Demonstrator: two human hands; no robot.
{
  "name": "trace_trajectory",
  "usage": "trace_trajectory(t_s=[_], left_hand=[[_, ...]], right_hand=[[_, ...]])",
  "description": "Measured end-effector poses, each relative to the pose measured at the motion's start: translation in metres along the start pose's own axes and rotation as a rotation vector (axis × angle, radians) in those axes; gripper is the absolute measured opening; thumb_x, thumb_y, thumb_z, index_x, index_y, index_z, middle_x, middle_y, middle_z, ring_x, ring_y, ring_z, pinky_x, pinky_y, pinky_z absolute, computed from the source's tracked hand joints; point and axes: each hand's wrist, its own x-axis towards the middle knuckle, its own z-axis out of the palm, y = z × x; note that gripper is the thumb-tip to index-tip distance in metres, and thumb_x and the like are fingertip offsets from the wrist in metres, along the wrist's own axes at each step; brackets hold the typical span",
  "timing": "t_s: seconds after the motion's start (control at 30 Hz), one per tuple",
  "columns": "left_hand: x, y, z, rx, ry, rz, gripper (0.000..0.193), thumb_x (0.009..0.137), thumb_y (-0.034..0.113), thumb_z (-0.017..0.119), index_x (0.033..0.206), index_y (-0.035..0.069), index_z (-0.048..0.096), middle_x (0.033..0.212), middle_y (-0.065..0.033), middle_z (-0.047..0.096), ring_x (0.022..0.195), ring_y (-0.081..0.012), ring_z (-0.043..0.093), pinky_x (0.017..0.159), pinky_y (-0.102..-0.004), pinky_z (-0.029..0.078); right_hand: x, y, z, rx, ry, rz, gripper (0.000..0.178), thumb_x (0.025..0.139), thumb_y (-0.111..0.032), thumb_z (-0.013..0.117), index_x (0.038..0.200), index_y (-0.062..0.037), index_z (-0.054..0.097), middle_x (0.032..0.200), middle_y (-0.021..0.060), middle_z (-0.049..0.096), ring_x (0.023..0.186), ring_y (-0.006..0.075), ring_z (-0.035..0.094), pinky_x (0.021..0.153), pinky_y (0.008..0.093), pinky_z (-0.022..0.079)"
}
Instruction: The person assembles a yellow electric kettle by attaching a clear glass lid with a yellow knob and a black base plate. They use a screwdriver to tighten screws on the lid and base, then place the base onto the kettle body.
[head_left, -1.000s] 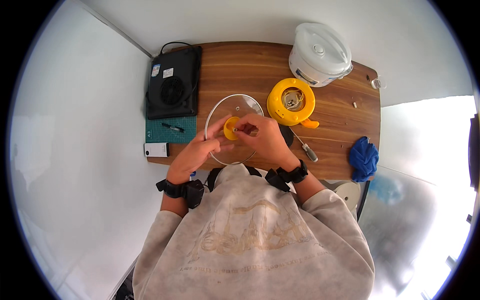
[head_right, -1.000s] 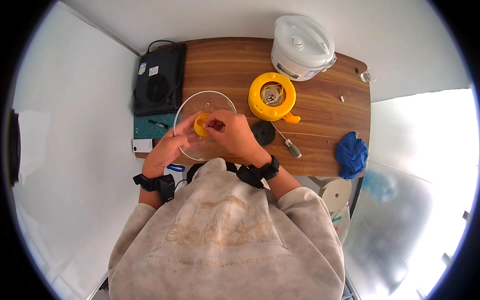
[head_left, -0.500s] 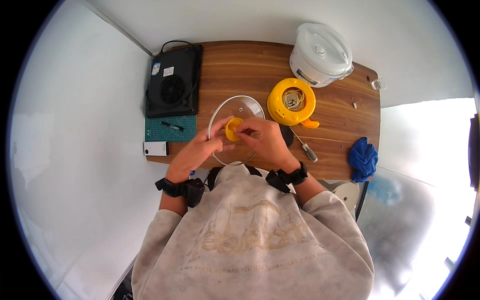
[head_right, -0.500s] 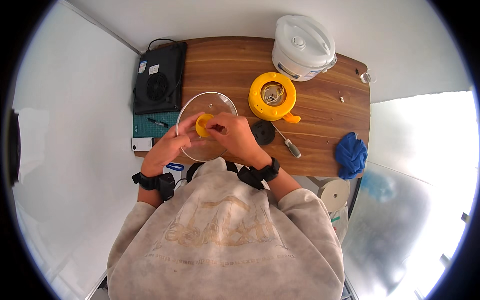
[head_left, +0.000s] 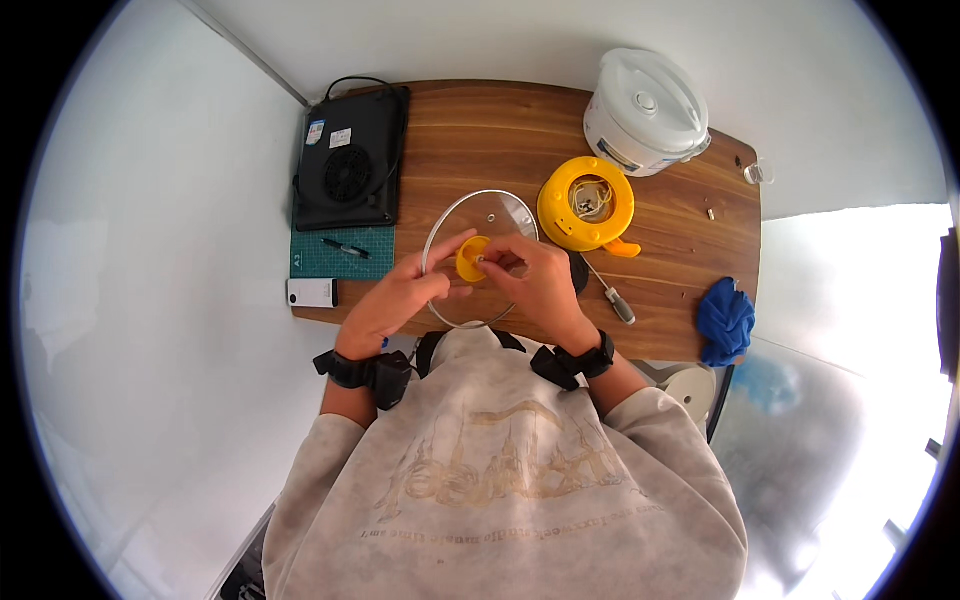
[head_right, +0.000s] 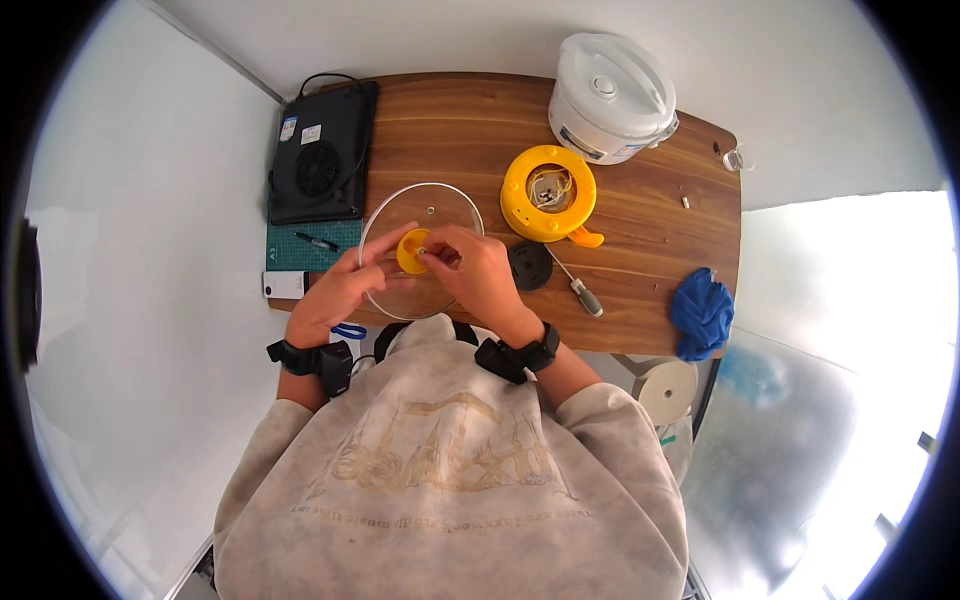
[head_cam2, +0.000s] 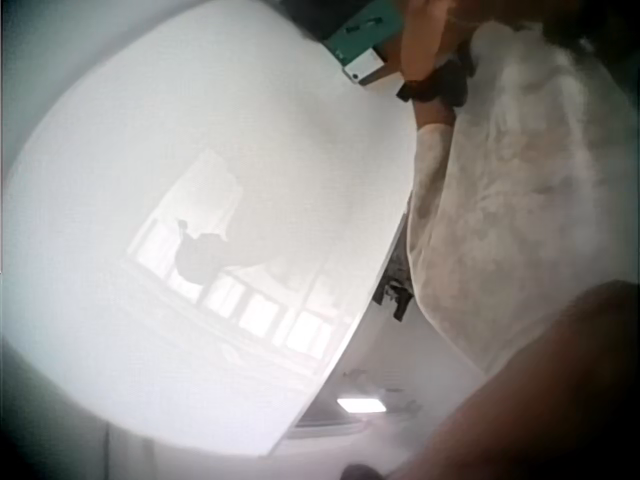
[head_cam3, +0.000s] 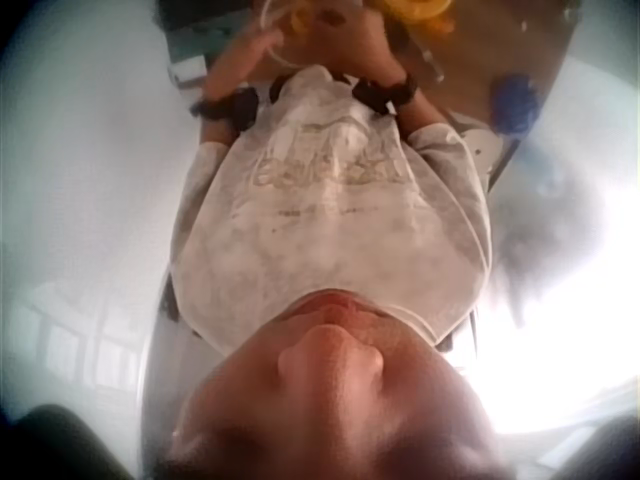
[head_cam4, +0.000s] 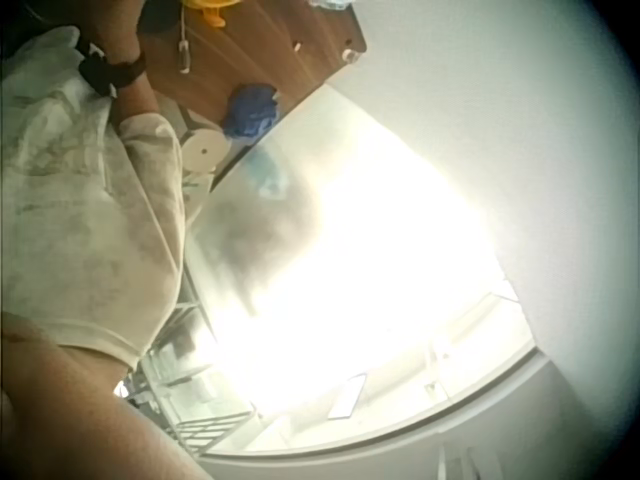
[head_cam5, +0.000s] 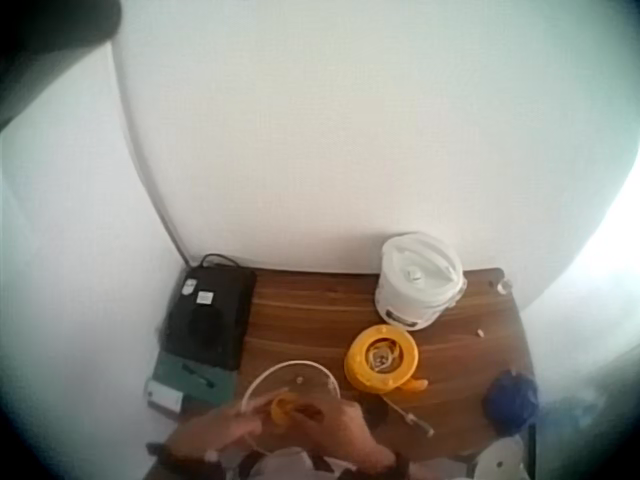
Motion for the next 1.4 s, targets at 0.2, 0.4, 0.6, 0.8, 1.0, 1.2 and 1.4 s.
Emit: trace_trajectory(t_s=[0.2,0.4,0.6,0.8,1.0,1.2,1.4], left_hand=[[-0.001,0.003,0.006,-0.023,0.004,0.023,0.076,0.080,-0.005,0.039,0.155,0.004,0.034,0.149,-0.0119,0.047,0.135,-0.0237,0.051,0.110,-0.0374,0.046],[-0.001,0.004,0.001,0.034,-0.042,0.027,0.070,0.083,-0.005,0.039,0.153,0.002,0.037,0.147,-0.0124,0.048,0.135,-0.0239,0.051,0.110,-0.0368,0.047],[0.003,-0.004,-0.003,0.053,-0.044,0.026,0.067,0.086,-0.003,0.040,0.153,0.001,0.037,0.146,-0.0120,0.048,0.133,-0.0233,0.052,0.109,-0.0357,0.047],[0.003,-0.004,-0.002,0.058,-0.065,0.017,0.065,0.087,-0.002,0.041,0.152,0.001,0.038,0.145,-0.0115,0.049,0.130,-0.0222,0.055,0.107,-0.0344,0.048],[0.004,-0.002,-0.003,0.097,-0.048,-0.027,0.062,0.088,0.001,0.040,0.150,0.000,0.040,0.143,-0.0117,0.051,0.127,-0.0215,0.056,0.105,-0.0333,0.049],[0.006,-0.005,-0.005,0.016,-0.021,-0.050,0.060,0.088,0.002,0.038,0.148,-0.003,0.042,0.143,-0.0136,0.052,0.127,-0.0233,0.057,0.105,-0.0329,0.049],[0.009,-0.007,-0.004,-0.010,-0.032,-0.043,0.065,0.085,0.000,0.037,0.150,-0.002,0.040,0.144,-0.0145,0.052,0.127,-0.0240,0.058,0.105,-0.0326,0.049]], right_hand=[[-0.002,0.002,-0.001,-0.034,-0.027,-0.070,0.013,0.081,-0.003,0.076,0.094,-0.0004,0.072,0.088,0.0123,0.071,0.073,0.0243,0.071,0.067,0.0299,0.057],[-0.003,0.002,-0.001,-0.062,-0.051,-0.112,0.013,0.082,-0.002,0.076,0.094,-0.0008,0.072,0.087,0.0120,0.071,0.073,0.0249,0.071,0.067,0.0301,0.057],[-0.003,0.002,-0.003,-0.048,-0.056,-0.123,0.013,0.082,-0.002,0.075,0.095,-0.0008,0.072,0.087,0.0121,0.071,0.072,0.0251,0.071,0.066,0.0299,0.057],[-0.005,0.004,-0.005,-0.065,-0.090,-0.124,0.012,0.083,-0.002,0.075,0.094,0.0000,0.071,0.086,0.0119,0.069,0.072,0.0247,0.070,0.066,0.0298,0.057],[-0.006,0.007,-0.005,-0.053,-0.108,-0.127,0.012,0.083,-0.002,0.074,0.093,0.0002,0.070,0.086,0.0116,0.069,0.072,0.0242,0.070,0.066,0.0297,0.057],[-0.007,0.007,-0.004,-0.055,-0.095,-0.103,0.013,0.082,-0.001,0.075,0.094,0.0002,0.070,0.088,0.0117,0.069,0.073,0.0240,0.071,0.067,0.0297,0.058],[-0.009,0.006,-0.004,-0.093,-0.088,-0.041,0.014,0.082,-0.004,0.076,0.094,0.0000,0.070,0.090,0.0119,0.070,0.074,0.0247,0.071,0.068,0.0304,0.058]])
